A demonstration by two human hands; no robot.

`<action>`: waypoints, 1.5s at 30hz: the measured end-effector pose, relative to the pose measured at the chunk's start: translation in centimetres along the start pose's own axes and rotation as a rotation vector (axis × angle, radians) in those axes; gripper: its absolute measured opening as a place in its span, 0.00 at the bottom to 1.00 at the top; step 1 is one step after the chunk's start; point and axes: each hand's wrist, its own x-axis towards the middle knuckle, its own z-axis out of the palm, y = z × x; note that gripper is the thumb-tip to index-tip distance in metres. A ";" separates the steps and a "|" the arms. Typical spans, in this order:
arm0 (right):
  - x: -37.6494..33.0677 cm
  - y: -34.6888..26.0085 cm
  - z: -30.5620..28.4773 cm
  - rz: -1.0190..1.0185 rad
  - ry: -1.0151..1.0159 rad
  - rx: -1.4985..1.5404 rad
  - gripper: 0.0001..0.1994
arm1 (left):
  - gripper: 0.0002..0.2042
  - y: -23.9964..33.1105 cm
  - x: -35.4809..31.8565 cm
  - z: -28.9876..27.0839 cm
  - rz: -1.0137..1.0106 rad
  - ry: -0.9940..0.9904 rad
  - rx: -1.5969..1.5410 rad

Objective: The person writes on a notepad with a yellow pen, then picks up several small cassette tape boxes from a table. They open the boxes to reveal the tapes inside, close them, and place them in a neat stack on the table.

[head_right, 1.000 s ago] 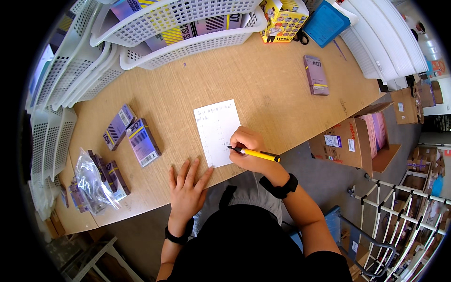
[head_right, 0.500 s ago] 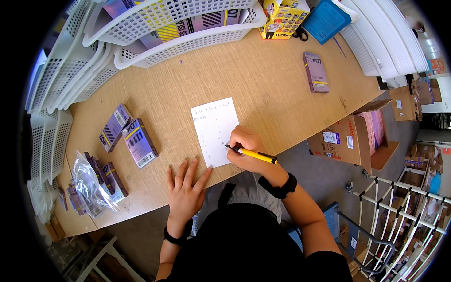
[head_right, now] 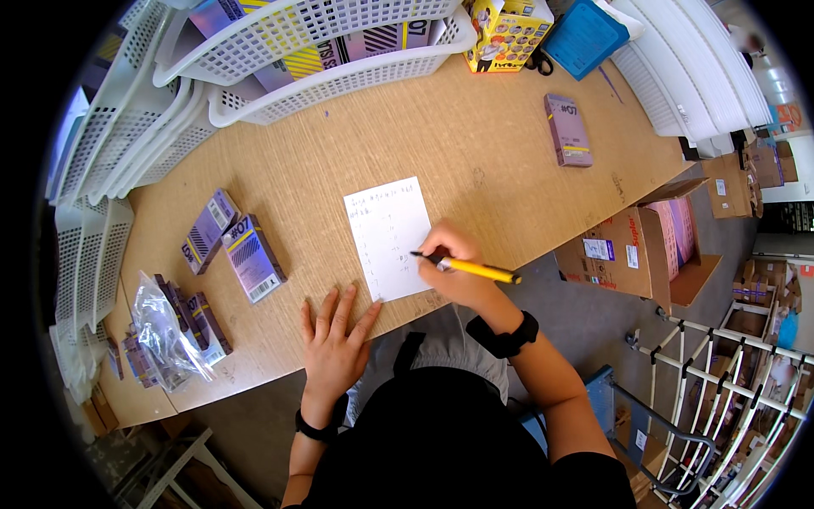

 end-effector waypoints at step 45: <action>-2.4 3.4 -9.3 0.043 0.486 0.328 0.04 | 0.31 0.2 -0.1 -0.5 -0.019 -0.003 -0.092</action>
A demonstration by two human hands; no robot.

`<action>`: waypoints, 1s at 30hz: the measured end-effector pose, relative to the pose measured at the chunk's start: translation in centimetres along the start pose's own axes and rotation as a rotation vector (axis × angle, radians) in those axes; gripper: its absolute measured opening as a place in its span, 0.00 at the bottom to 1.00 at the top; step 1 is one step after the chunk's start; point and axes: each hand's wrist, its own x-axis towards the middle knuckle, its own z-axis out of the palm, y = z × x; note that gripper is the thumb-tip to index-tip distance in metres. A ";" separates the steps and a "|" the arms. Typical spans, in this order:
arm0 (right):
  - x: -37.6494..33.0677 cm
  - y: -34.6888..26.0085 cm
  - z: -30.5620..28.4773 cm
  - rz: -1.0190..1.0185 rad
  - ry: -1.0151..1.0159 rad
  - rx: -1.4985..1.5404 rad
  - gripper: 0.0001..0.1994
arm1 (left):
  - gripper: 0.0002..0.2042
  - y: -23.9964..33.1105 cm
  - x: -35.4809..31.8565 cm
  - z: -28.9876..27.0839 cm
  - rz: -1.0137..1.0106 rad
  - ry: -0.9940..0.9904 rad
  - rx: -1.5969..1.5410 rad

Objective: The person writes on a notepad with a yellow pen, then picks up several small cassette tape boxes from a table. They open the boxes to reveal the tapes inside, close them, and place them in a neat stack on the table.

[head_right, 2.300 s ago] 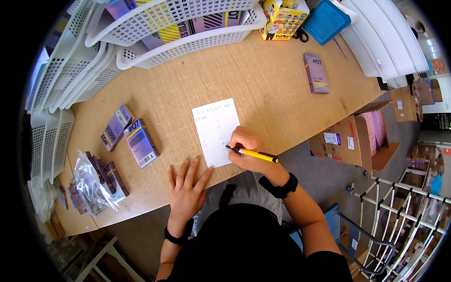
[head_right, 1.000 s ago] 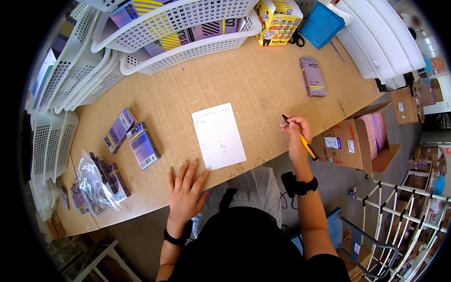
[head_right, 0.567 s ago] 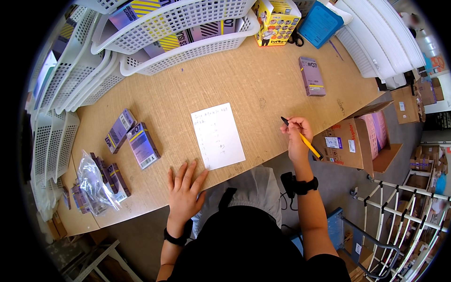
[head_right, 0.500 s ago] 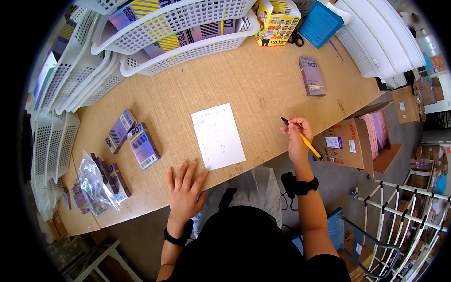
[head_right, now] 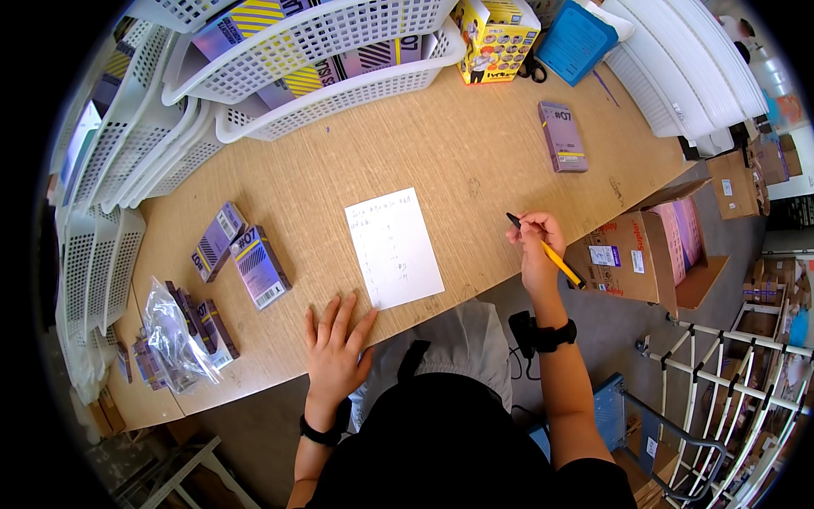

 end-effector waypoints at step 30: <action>-2.1 -3.3 8.9 -0.549 -0.806 -0.786 0.16 | 0.26 0.3 -1.6 -1.7 -0.051 0.055 -0.255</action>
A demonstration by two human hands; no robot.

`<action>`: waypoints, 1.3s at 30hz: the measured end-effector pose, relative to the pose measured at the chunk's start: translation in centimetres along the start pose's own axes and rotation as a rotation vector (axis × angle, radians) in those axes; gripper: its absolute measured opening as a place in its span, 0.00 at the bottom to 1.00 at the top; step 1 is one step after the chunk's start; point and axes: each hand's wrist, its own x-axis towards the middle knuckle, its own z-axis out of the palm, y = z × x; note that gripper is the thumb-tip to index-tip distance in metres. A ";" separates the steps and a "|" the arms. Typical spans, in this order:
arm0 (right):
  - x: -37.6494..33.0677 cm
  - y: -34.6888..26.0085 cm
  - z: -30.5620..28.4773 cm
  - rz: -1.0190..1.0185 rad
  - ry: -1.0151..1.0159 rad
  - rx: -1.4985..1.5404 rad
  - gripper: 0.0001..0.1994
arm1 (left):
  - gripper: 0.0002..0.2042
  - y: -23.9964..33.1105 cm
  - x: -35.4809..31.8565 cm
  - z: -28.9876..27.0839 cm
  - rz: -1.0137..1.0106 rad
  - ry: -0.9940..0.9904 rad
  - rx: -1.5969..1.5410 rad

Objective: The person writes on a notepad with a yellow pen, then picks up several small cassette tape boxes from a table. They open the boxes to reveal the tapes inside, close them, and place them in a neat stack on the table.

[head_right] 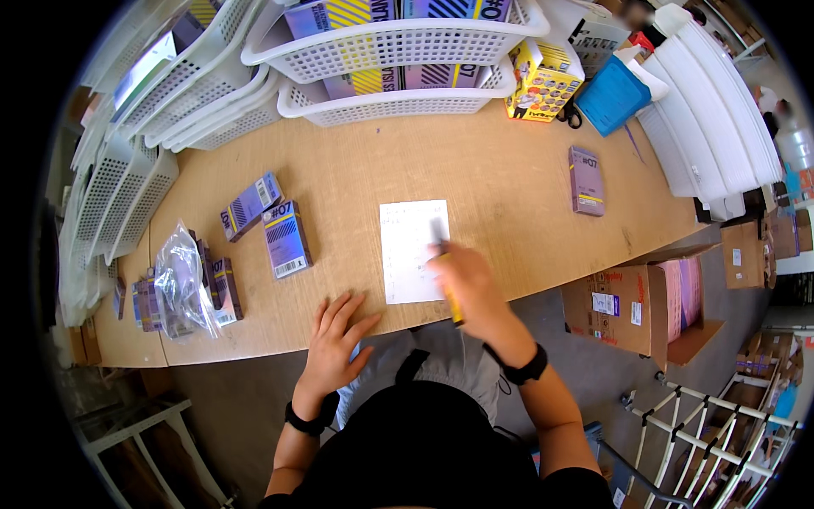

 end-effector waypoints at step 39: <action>-4.8 7.7 -8.7 0.269 -0.184 0.008 0.16 | 0.19 -5.2 -10.3 -6.3 -0.418 0.278 -0.149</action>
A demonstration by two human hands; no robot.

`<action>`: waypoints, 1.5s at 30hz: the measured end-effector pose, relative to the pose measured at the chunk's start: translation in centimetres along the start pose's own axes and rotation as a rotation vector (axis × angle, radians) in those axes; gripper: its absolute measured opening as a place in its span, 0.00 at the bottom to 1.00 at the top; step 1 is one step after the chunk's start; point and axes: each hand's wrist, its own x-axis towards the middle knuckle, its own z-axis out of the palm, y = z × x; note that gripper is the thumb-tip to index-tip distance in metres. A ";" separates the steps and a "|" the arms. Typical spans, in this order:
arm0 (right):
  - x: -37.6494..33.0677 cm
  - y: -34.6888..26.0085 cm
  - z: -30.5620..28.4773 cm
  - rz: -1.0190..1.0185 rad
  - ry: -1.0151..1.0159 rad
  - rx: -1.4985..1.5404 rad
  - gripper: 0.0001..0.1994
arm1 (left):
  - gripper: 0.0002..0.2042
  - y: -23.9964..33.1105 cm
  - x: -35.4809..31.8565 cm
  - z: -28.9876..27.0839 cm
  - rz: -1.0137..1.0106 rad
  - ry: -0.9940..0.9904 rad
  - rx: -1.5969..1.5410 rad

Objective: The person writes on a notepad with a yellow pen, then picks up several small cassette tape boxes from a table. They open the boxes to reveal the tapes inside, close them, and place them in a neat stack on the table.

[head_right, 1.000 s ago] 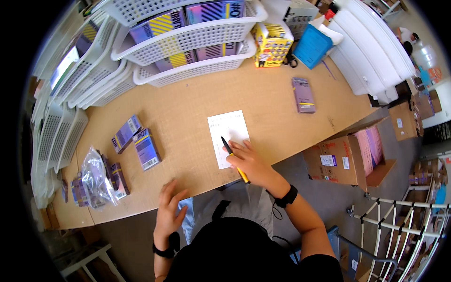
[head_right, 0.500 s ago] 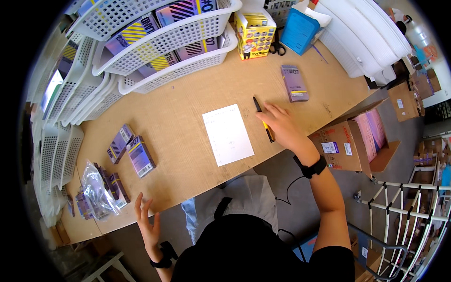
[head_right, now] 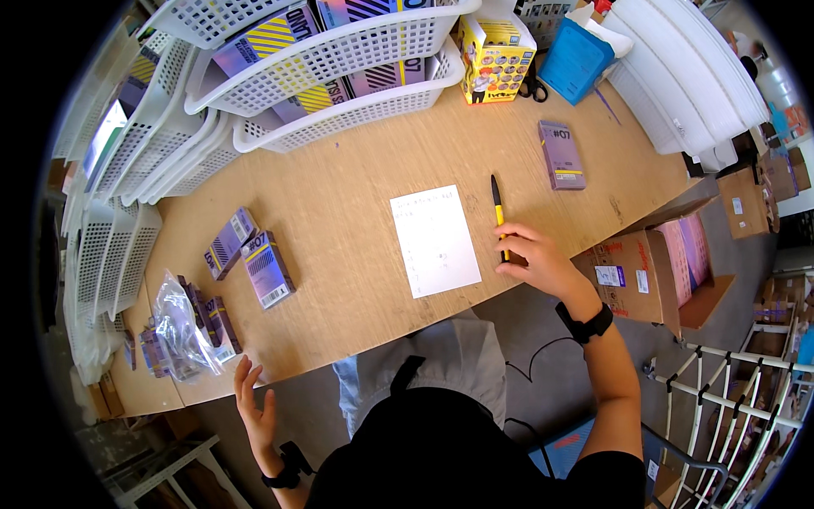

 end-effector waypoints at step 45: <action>7.4 -17.1 0.7 -0.147 -0.408 -0.113 0.19 | 0.15 -5.5 -4.6 -1.9 -0.227 0.307 -0.328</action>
